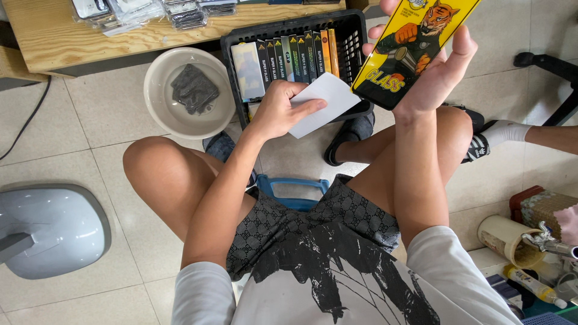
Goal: The person wipes a phone screen protector box with a cloth, opens the box to take out several wrapped screen protectors, and organizes them in a black plastic basket on the floor.
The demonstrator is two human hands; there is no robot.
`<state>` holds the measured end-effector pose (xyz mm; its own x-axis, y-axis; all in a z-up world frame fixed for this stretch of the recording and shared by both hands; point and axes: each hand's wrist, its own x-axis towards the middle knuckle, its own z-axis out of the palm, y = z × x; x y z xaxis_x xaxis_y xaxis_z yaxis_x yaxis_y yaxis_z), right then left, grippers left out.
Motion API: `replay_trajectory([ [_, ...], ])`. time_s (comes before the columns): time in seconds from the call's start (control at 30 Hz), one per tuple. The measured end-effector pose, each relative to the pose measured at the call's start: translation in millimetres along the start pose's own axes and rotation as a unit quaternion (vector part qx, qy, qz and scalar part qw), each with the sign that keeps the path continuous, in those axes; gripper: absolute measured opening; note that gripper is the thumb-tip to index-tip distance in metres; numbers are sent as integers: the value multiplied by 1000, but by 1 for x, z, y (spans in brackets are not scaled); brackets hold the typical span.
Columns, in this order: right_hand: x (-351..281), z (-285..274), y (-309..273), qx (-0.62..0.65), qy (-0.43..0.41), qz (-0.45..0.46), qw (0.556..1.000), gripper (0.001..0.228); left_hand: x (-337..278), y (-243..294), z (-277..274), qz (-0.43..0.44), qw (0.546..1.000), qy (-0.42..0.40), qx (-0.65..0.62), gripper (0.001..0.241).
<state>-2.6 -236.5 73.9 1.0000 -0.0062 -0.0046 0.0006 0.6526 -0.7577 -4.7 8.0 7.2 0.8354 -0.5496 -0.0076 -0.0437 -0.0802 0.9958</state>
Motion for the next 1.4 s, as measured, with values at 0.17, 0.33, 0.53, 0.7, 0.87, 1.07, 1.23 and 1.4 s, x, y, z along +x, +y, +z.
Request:
replay_trajectory([
  [0.17, 1, -2, -3, 6, 12, 4, 1000, 71, 0, -2, -1, -5, 1000, -2, -1, 24],
  [0.33, 0, 2, -4, -5, 22, 10, 1000, 71, 0, -3, 0, -3, 1000, -2, -6, 24],
  [0.53, 1, 1, -3, 19, 20, 23, 999, 71, 0, 0, 0, -12, 1000, -3, 0, 23],
  [0.7, 0, 8, -1, -15, 25, 20, 999, 69, 0, 5, 0, -57, 998, -12, -14, 25],
  [0.87, 0, 8, 4, -11, -2, 38, 999, 71, 0, -5, 2, -58, 998, -33, -4, 31],
  [1.07, -1, 24, 19, 58, -32, 76, 995, 72, 0, -5, 7, -52, 988, -131, -69, 33],
  [1.23, 0, 22, 36, -11, -65, -9, 998, 72, 0, -15, 13, -41, 980, -111, -162, 37],
  [1.4, -2, 21, 50, -42, -109, -56, 992, 65, 1, -19, 14, -74, 978, -73, -180, 35],
])
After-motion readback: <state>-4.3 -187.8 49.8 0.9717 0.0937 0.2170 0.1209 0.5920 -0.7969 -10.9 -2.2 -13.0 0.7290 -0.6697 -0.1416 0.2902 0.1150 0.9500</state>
